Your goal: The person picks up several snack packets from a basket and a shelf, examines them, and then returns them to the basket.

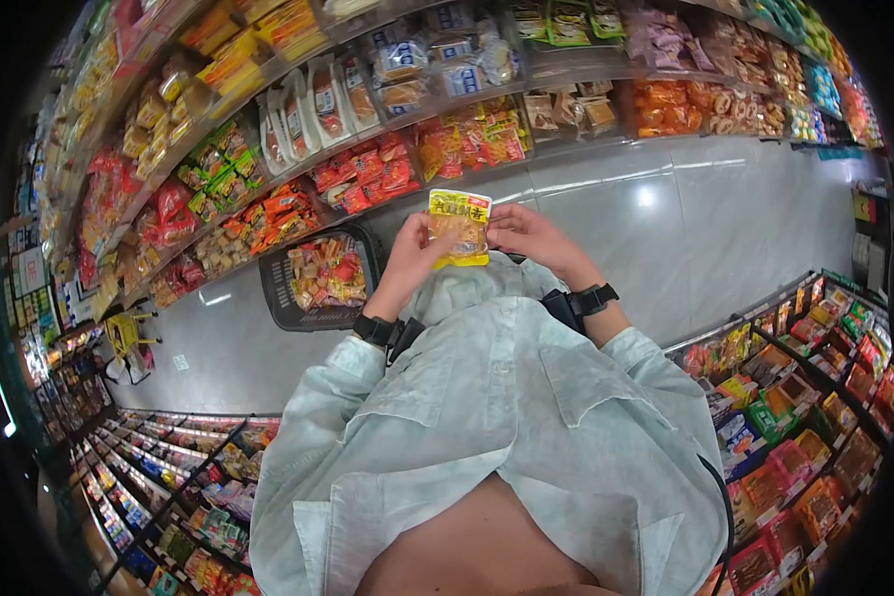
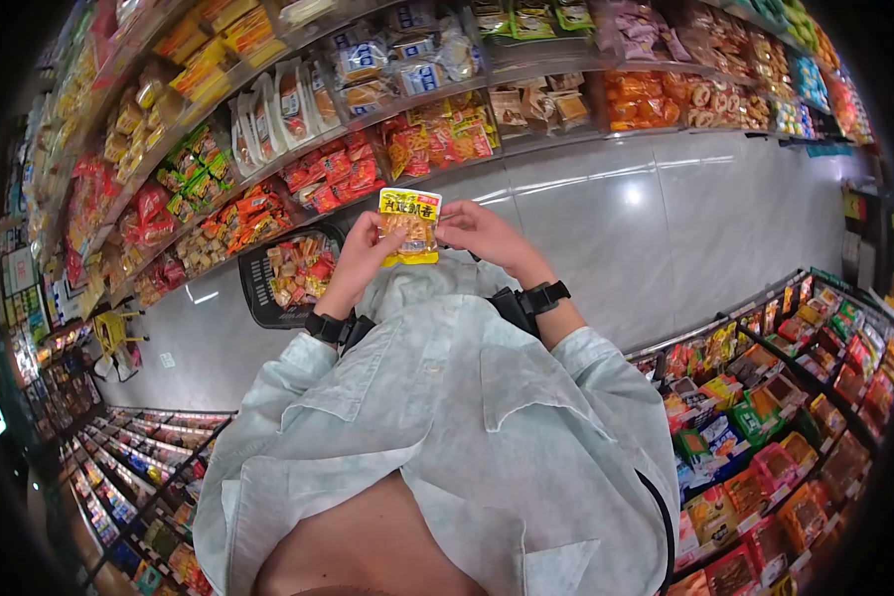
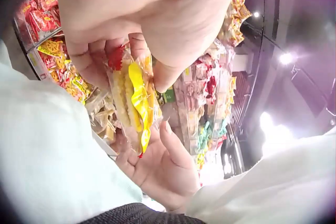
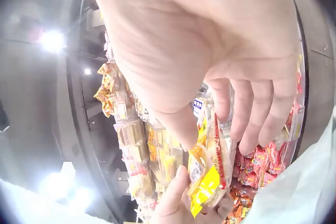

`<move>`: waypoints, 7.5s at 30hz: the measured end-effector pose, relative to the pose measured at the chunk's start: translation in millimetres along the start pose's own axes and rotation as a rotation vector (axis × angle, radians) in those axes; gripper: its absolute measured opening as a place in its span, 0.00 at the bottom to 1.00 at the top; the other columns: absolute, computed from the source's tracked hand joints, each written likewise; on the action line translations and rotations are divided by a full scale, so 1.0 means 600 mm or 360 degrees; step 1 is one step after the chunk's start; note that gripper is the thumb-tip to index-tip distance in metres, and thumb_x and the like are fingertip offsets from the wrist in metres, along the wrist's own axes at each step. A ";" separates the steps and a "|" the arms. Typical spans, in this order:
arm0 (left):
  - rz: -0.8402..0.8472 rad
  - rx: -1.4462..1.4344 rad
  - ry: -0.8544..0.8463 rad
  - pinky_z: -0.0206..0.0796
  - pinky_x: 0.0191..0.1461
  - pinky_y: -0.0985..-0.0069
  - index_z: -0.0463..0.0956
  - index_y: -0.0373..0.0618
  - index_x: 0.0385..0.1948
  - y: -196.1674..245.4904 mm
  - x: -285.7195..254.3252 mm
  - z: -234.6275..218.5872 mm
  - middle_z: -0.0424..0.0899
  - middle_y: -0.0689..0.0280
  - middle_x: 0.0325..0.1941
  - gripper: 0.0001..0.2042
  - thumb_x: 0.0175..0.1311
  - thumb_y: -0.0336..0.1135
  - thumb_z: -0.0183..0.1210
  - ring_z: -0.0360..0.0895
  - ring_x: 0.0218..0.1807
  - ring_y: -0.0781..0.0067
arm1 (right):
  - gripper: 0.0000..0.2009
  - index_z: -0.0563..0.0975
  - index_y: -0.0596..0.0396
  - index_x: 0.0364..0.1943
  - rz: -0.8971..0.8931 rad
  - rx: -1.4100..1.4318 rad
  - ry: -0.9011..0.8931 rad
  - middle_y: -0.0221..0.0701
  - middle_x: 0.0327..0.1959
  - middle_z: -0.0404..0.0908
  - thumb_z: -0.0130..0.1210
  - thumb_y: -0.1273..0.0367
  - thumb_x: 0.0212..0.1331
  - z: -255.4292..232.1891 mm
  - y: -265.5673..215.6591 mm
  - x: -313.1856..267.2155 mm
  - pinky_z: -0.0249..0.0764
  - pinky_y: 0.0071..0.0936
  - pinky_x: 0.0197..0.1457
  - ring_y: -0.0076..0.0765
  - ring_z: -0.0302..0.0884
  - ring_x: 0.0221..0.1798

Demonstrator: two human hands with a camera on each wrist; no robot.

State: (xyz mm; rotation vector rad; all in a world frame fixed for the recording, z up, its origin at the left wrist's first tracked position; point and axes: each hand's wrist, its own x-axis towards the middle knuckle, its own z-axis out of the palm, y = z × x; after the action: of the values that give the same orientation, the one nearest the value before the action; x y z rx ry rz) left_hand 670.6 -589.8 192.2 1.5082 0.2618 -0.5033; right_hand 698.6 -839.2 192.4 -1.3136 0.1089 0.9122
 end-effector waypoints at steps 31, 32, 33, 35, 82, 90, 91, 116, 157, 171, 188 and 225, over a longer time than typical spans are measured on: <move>-0.0363 -0.0378 0.0017 0.70 0.48 0.79 0.73 0.48 0.53 0.081 0.204 -0.074 0.79 0.71 0.46 0.11 0.74 0.37 0.56 0.79 0.45 0.79 | 0.27 0.69 0.45 0.70 -0.0004 -0.0096 0.0208 0.33 0.60 0.79 0.61 0.68 0.67 -0.065 -0.078 0.134 0.74 0.29 0.61 0.26 0.77 0.59; -0.0386 -0.0361 -0.0068 0.70 0.48 0.79 0.73 0.48 0.54 0.080 0.214 -0.073 0.79 0.71 0.46 0.12 0.75 0.37 0.56 0.79 0.45 0.78 | 0.28 0.69 0.45 0.70 -0.0074 -0.0148 0.0240 0.33 0.59 0.79 0.62 0.69 0.66 -0.064 -0.076 0.135 0.75 0.28 0.59 0.26 0.77 0.58; -0.0409 -0.0342 -0.0158 0.70 0.48 0.79 0.73 0.48 0.55 0.083 0.222 -0.069 0.79 0.71 0.46 0.12 0.75 0.38 0.56 0.80 0.46 0.78 | 0.28 0.70 0.45 0.69 -0.0115 -0.0110 0.0295 0.32 0.55 0.80 0.63 0.72 0.64 -0.053 -0.094 0.129 0.76 0.28 0.57 0.26 0.78 0.55; -0.0440 -0.0319 -0.0398 0.70 0.49 0.78 0.72 0.47 0.59 0.082 0.241 -0.062 0.79 0.70 0.47 0.15 0.77 0.40 0.55 0.81 0.47 0.77 | 0.27 0.71 0.47 0.68 -0.0102 -0.0117 0.0399 0.31 0.54 0.79 0.63 0.71 0.64 -0.053 -0.096 0.122 0.76 0.28 0.57 0.26 0.79 0.53; 0.0277 0.1011 -0.1575 0.65 0.35 0.79 0.81 0.39 0.43 0.133 0.460 0.845 0.78 0.71 0.25 0.11 0.69 0.38 0.62 0.70 0.28 0.83 | 0.14 0.80 0.61 0.52 -0.0617 0.0856 0.1905 0.28 0.40 0.83 0.58 0.65 0.72 -0.563 0.081 -0.394 0.82 0.24 0.49 0.22 0.82 0.43; 0.0299 0.1123 -0.1694 0.64 0.34 0.83 0.79 0.41 0.51 0.202 0.561 1.012 0.73 0.77 0.25 0.13 0.72 0.38 0.61 0.69 0.29 0.88 | 0.13 0.80 0.59 0.51 -0.0439 0.0843 0.2075 0.27 0.40 0.83 0.59 0.65 0.71 -0.734 0.001 -0.434 0.82 0.23 0.46 0.21 0.81 0.40; 0.0311 0.1082 -0.1699 0.64 0.34 0.82 0.77 0.43 0.56 0.202 0.583 1.021 0.73 0.76 0.26 0.16 0.71 0.39 0.61 0.69 0.29 0.86 | 0.13 0.80 0.59 0.52 -0.0449 0.0871 0.2071 0.27 0.40 0.83 0.58 0.65 0.71 -0.761 -0.011 -0.432 0.82 0.23 0.47 0.21 0.82 0.41; -0.0172 -0.0033 0.0915 0.69 0.47 0.79 0.76 0.41 0.52 0.092 0.393 0.838 0.84 0.66 0.37 0.12 0.73 0.36 0.58 0.80 0.41 0.78 | 0.22 0.73 0.58 0.59 -0.0320 -0.0192 0.1561 0.39 0.45 0.84 0.61 0.64 0.64 -1.416 -0.288 -0.082 0.80 0.31 0.50 0.37 0.86 0.49; -0.1122 -0.2209 0.1446 0.71 0.28 0.65 0.75 0.48 0.44 -0.982 -0.537 1.320 0.82 0.60 0.39 0.07 0.73 0.35 0.49 0.81 0.34 0.66 | 0.14 0.79 0.47 0.50 0.0690 -0.0950 0.0236 0.25 0.25 0.71 0.48 0.74 0.63 -0.802 0.218 -0.157 0.63 0.26 0.23 0.24 0.66 0.23; -0.0651 -0.1857 0.2314 0.74 0.32 0.75 0.74 0.49 0.33 -0.800 -0.537 0.818 0.82 0.70 0.30 0.08 0.71 0.40 0.56 0.81 0.30 0.77 | 0.09 0.82 0.47 0.44 0.0809 -0.1437 -0.0210 0.25 0.26 0.74 0.50 0.68 0.68 -0.269 0.371 0.105 0.59 0.27 0.22 0.24 0.67 0.23; -0.0782 -0.1838 0.1933 0.69 0.23 0.74 0.77 0.44 0.34 -0.811 -0.699 0.275 0.82 0.65 0.23 0.08 0.69 0.37 0.55 0.77 0.20 0.74 | 0.10 0.81 0.49 0.47 0.0559 -0.1659 -0.0735 0.26 0.35 0.84 0.55 0.67 0.64 0.228 0.396 0.348 0.74 0.23 0.32 0.23 0.79 0.33; -0.2203 0.0896 0.0714 0.64 0.67 0.43 0.43 0.48 0.74 -0.894 -0.586 -1.049 0.65 0.47 0.68 0.66 0.31 0.50 0.84 0.67 0.68 0.40 | 0.69 0.53 0.70 0.73 0.1104 -0.2200 0.0604 0.54 0.76 0.59 0.67 0.29 0.35 0.967 0.949 1.053 0.48 0.44 0.81 0.57 0.53 0.80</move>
State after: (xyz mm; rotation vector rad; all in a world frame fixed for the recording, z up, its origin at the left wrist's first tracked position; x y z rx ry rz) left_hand 201.5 92.9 -155.3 1.7980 1.6813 -1.3898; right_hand 519.3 -33.3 -422.9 -2.8463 0.2612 1.3709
